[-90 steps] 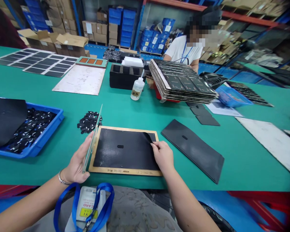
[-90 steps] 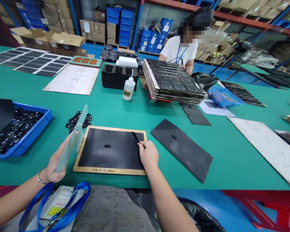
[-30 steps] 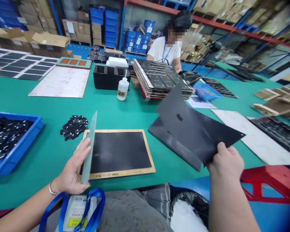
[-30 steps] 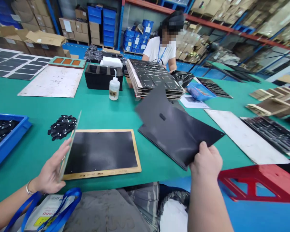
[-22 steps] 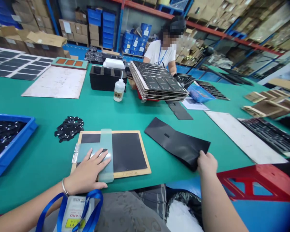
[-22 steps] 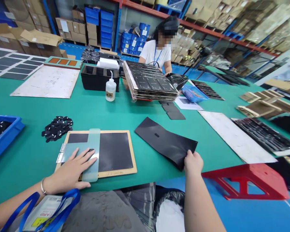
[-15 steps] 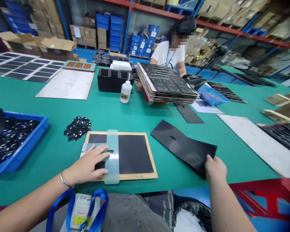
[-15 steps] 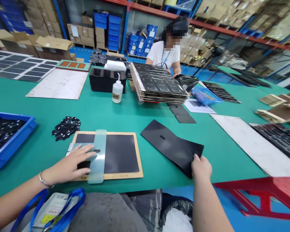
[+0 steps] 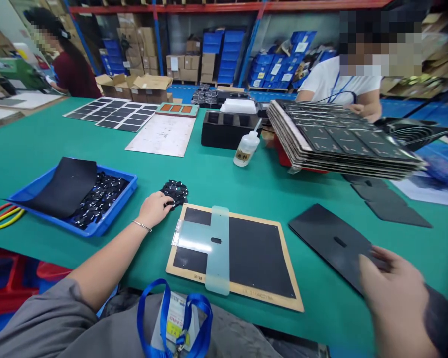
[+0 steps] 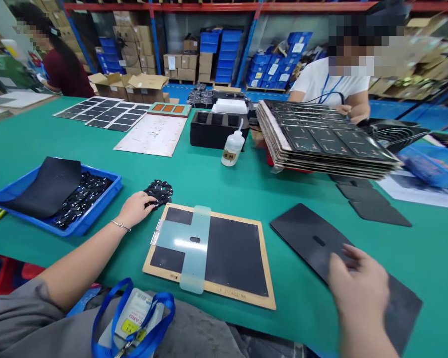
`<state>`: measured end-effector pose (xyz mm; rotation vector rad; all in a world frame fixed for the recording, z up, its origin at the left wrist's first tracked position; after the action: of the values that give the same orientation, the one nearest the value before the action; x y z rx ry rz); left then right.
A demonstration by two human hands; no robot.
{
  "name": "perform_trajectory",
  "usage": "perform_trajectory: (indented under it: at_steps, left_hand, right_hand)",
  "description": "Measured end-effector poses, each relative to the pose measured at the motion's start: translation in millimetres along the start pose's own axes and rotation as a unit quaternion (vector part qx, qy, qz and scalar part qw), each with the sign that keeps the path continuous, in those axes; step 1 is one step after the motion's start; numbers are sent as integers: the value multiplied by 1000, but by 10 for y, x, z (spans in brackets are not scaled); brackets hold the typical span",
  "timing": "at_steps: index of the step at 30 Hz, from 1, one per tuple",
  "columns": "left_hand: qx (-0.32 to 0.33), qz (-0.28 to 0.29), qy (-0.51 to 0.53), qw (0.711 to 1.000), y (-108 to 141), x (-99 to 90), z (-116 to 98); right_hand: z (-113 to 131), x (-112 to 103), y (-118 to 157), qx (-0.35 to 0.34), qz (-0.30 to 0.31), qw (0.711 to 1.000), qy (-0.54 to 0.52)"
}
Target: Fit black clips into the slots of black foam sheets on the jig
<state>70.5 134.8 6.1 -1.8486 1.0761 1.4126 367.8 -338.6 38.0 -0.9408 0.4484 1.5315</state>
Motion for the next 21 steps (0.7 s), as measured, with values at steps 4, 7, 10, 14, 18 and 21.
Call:
perform_trajectory:
  at_steps: [4,7,10,14,18,21]
  left_hand:
    - [33,34,-50,998,-138,-27,-91]
    - [44,33,-41,998,-175,-106,-112]
    - [80,8,13,997,-143,-206,-164]
    - [57,-28,145,987,-45,-316,-202]
    - [0,-39,374,927,165,-323,-429]
    - [36,44,563,824,376,-181,-906]
  right_hand:
    - [661,330,198,-43,81,996,-22]
    - [1013,461,389,-94,94,990,-54]
    - [1230,577,543,-130,141,975,-108]
    - [1448,715,698,-171,222,948,-153]
    - [1681,834,885,-178,300,916,-195]
    - [1945,946,1101,-188,374,873,-249]
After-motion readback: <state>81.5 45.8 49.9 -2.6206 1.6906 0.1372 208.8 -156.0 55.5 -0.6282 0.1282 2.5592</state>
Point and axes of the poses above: each hand's wrist, its own y-axis away from the middle knuckle, its own x-axis out of the palm, z = x × y, the point moved 5 cm from there along -y, towards the middle knuckle, and after that the axes turned 14 degrees about z, right-handed, at the moved point
